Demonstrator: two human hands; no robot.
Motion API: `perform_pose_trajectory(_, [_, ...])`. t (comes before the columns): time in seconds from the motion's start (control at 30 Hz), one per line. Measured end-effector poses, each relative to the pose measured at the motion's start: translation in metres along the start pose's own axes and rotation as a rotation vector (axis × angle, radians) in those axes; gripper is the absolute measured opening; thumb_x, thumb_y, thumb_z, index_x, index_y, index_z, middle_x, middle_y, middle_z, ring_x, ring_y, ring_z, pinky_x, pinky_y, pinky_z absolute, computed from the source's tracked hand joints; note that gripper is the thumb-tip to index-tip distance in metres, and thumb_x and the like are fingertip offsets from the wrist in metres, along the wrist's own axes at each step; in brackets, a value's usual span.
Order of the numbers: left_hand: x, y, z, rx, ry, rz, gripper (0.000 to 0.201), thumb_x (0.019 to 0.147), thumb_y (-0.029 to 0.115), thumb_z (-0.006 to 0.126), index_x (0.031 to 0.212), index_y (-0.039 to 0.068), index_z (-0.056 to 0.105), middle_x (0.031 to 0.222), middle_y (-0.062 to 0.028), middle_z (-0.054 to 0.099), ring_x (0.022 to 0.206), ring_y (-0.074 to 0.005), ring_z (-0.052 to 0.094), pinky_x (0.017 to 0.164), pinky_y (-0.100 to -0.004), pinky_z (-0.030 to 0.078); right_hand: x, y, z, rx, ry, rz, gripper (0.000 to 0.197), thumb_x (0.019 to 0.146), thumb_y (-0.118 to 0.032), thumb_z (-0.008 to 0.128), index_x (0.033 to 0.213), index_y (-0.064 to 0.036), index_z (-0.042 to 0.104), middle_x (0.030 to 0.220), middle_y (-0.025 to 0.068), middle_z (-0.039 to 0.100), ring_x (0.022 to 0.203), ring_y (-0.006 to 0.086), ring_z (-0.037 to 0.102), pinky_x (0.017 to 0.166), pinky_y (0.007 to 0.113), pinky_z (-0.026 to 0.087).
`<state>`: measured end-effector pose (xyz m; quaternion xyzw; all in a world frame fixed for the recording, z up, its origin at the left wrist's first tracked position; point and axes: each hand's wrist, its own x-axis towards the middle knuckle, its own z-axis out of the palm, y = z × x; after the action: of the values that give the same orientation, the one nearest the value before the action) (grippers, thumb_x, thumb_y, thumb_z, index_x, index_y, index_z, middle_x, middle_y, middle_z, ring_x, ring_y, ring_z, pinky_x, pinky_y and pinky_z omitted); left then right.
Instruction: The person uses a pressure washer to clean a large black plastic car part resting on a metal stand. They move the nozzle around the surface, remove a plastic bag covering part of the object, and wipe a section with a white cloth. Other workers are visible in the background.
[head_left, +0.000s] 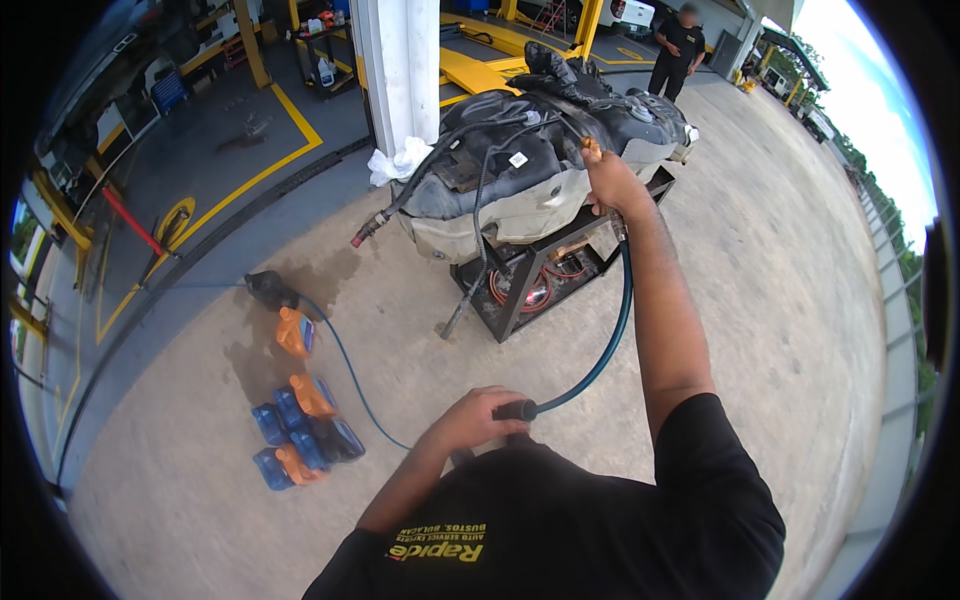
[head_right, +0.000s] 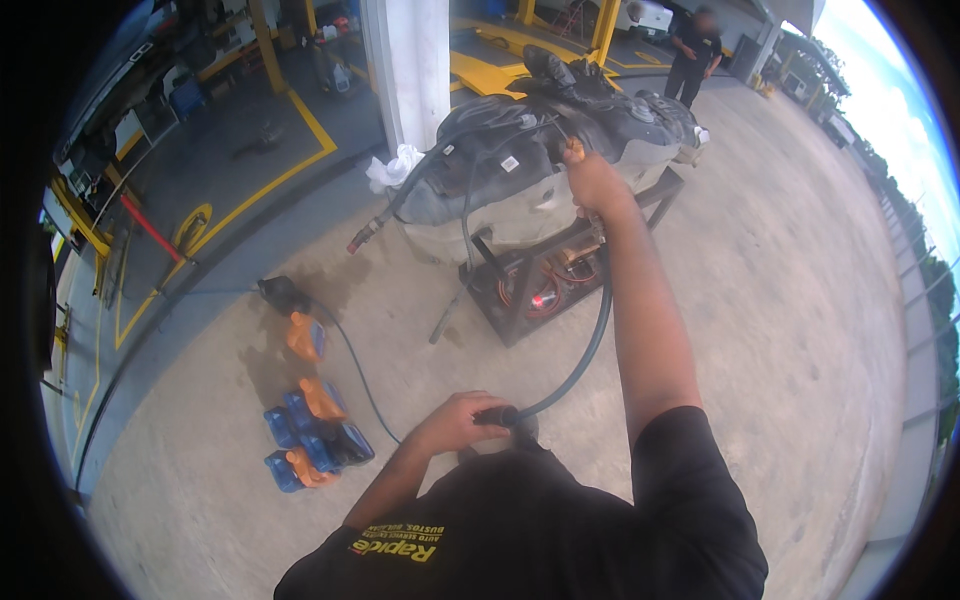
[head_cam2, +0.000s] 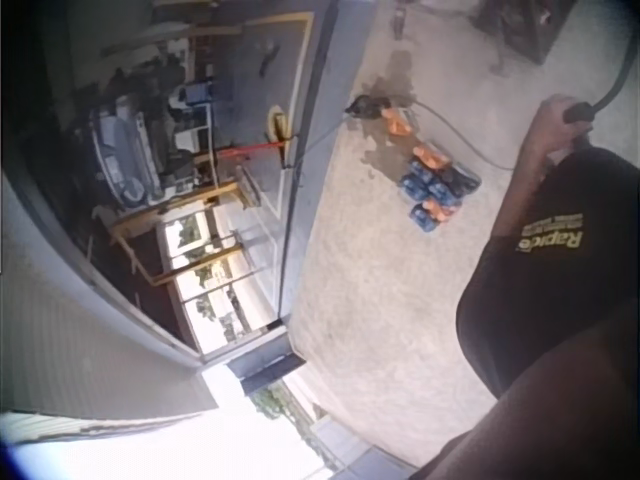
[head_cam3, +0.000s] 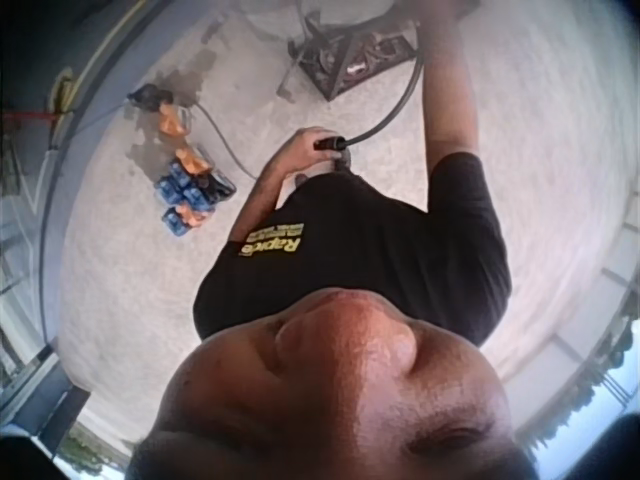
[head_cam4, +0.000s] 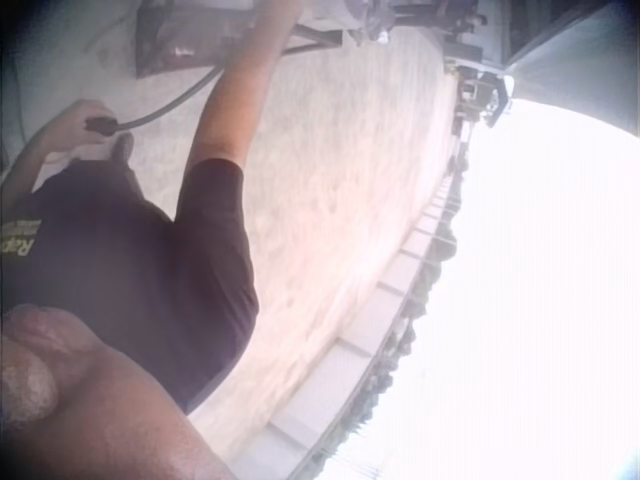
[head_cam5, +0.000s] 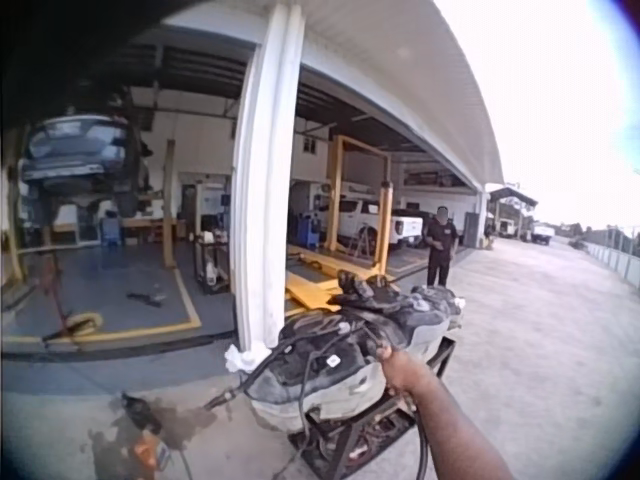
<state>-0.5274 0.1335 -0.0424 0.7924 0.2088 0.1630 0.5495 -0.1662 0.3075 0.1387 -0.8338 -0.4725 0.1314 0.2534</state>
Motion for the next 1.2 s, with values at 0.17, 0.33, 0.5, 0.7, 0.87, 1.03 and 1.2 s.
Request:
perform_pose_trajectory(0.17, [0.016,-0.003,-0.014,0.039,0.001,-0.004,0.046,0.087,0.03,0.084,0.123,0.004,0.073,0.112,-0.0147,0.073,0.106,-0.0311,0.07,0.094,-0.0394,0.054,0.003,-0.016,-0.006,-0.086,0.038,0.058,0.062,0.109,-0.05,0.04,0.134,0.0038,0.059,0.114,0.027,0.073,0.113,0.0387,0.071,0.1,0.048,0.052])
perform_pose_trajectory(0.33, [0.033,0.008,-0.02,0.024,-0.004,0.019,0.047,0.088,0.03,0.083,0.123,0.002,0.072,0.112,-0.0163,0.073,0.104,-0.0315,0.07,0.092,-0.0387,0.055,0.039,0.007,-0.014,-0.117,0.008,0.065,0.063,0.108,-0.049,0.039,0.141,0.0016,0.056,0.135,0.0256,0.067,0.131,0.0409,0.061,0.111,0.051,0.045])
perform_pose_trajectory(0.5, [0.048,0.005,-0.025,0.036,-0.012,0.079,0.048,0.088,0.032,0.083,0.123,0.002,0.072,0.112,-0.0166,0.073,0.103,-0.0315,0.07,0.091,-0.0388,0.055,0.059,0.025,-0.018,-0.122,-0.018,0.125,0.064,0.108,-0.05,0.039,0.144,0.0008,0.055,0.137,0.025,0.066,0.133,0.0418,0.059,0.112,0.051,0.045])
perform_pose_trajectory(0.7, [0.055,-0.002,-0.03,0.002,-0.038,0.055,0.049,0.089,0.036,0.082,0.124,0.003,0.071,0.11,-0.0159,0.073,0.102,-0.0314,0.071,0.091,-0.0389,0.055,0.068,0.024,-0.02,-0.137,-0.011,0.158,0.063,0.108,-0.05,0.039,0.143,-0.0001,0.056,0.138,0.0238,0.065,0.133,0.0393,0.06,0.112,0.05,0.045])
perform_pose_trajectory(0.87, [0.059,-0.009,-0.026,-0.016,-0.033,0.085,0.05,0.09,0.036,0.082,0.124,0.002,0.071,0.11,-0.0162,0.073,0.101,-0.0308,0.071,0.09,-0.0388,0.055,0.071,0.03,-0.023,-0.216,0.014,0.141,0.062,0.108,-0.049,0.04,0.14,-0.0001,0.06,0.127,0.0228,0.071,0.127,0.0371,0.065,0.107,0.047,0.049])
perform_pose_trajectory(1.03, [0.057,-0.01,-0.027,-0.026,-0.011,0.08,0.05,0.09,0.036,0.081,0.125,0.002,0.071,0.109,-0.0166,0.073,0.101,-0.031,0.071,0.09,-0.039,0.055,0.056,0.006,-0.036,-0.171,-0.114,0.184,0.06,0.108,-0.049,0.04,0.136,-0.0016,0.064,0.123,0.0212,0.074,0.126,0.0359,0.066,0.106,0.046,0.049])
perform_pose_trajectory(1.2, [0.056,-0.006,-0.029,-0.032,-0.022,0.093,0.049,0.091,0.034,0.081,0.125,0.001,0.071,0.109,-0.017,0.073,0.102,-0.0322,0.071,0.091,-0.0388,0.055,0.062,0.015,-0.032,-0.179,0.005,0.208,0.059,0.108,-0.047,0.038,0.137,-0.0019,0.064,0.124,0.0184,0.074,0.119,0.0364,0.07,0.104,0.048,0.05])
